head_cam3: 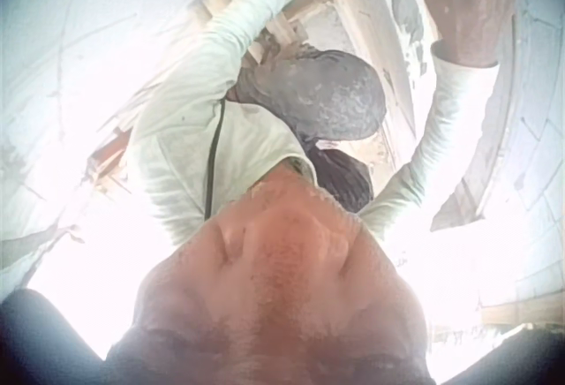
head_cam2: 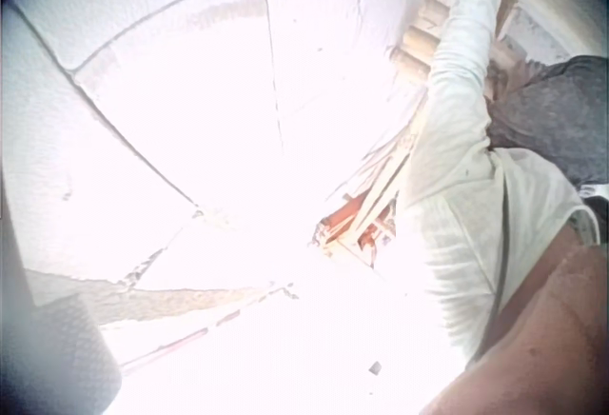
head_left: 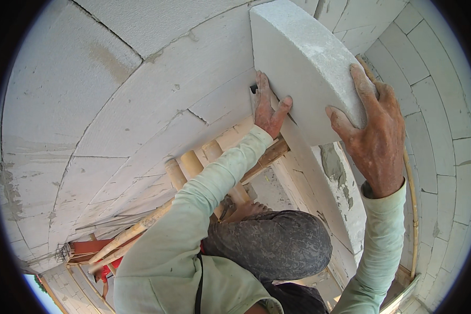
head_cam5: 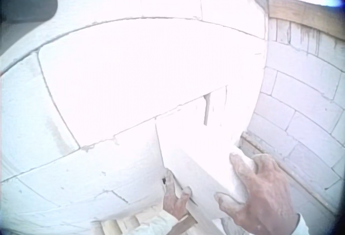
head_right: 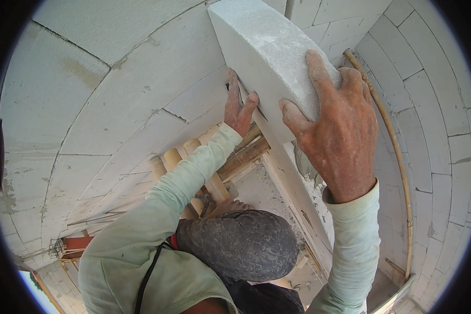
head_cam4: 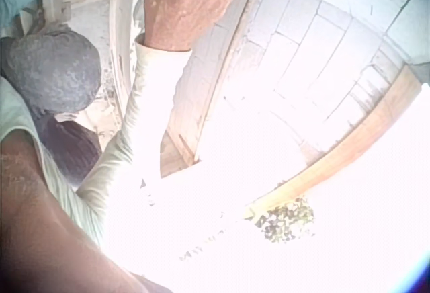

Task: The person places a masonry block onto a layer of mortar, taps it with a hammer to level it, applies more mortar to the top of the blocks with a trowel, and adjusts the positioning along a string line.

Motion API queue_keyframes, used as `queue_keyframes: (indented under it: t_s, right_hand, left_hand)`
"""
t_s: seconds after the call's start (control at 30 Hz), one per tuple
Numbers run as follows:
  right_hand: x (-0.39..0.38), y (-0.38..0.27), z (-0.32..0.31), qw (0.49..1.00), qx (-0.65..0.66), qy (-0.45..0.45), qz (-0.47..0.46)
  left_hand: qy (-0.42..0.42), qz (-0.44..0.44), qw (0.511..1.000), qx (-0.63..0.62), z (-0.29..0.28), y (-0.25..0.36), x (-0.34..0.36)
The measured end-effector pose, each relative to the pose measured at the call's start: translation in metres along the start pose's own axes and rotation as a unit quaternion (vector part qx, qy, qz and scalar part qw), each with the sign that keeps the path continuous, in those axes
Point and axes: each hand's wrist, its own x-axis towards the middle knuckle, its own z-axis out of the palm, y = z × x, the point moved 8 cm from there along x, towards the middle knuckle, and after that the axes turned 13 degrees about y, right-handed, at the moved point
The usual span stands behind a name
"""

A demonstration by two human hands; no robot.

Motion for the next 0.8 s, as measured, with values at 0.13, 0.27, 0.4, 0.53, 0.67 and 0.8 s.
queue_keyframes:
  t_s: [0.13, 0.27, 0.4, 0.53, 0.67, 0.8]
  right_hand:
    - [-0.0010, 0.0002, 0.0007, 1.000, -0.002, 0.006, -0.008]
    - [-0.0019, -0.0028, -0.0006, 0.999, -0.009, 0.026, -0.016]
    - [-0.0025, 0.0002, -0.0004, 1.000, 0.004, 0.017, 0.000]
    - [-0.0010, -0.0047, -0.0008, 0.999, -0.024, 0.025, -0.013]
    - [-0.0033, -0.0014, 0.0009, 1.000, -0.004, 0.015, 0.001]
    - [-0.0030, -0.0014, 0.0007, 1.000, -0.011, 0.015, 0.005]
  left_hand:
    - [0.003, 0.002, 1.000, 0.000, 0.0009, 0.0012, -0.0002]
    - [0.003, 0.006, 1.000, 0.002, 0.0008, 0.0032, -0.0006]
    - [-0.003, 0.002, 1.000, -0.001, 0.0023, 0.0049, 0.0008]
    - [-0.005, 0.009, 1.000, 0.007, -0.0003, 0.0050, 0.0039]
    - [-0.007, 0.006, 1.000, 0.013, 0.0010, 0.0028, 0.0020]
    - [-0.006, 0.006, 1.000, 0.015, 0.0012, 0.0033, 0.0015]
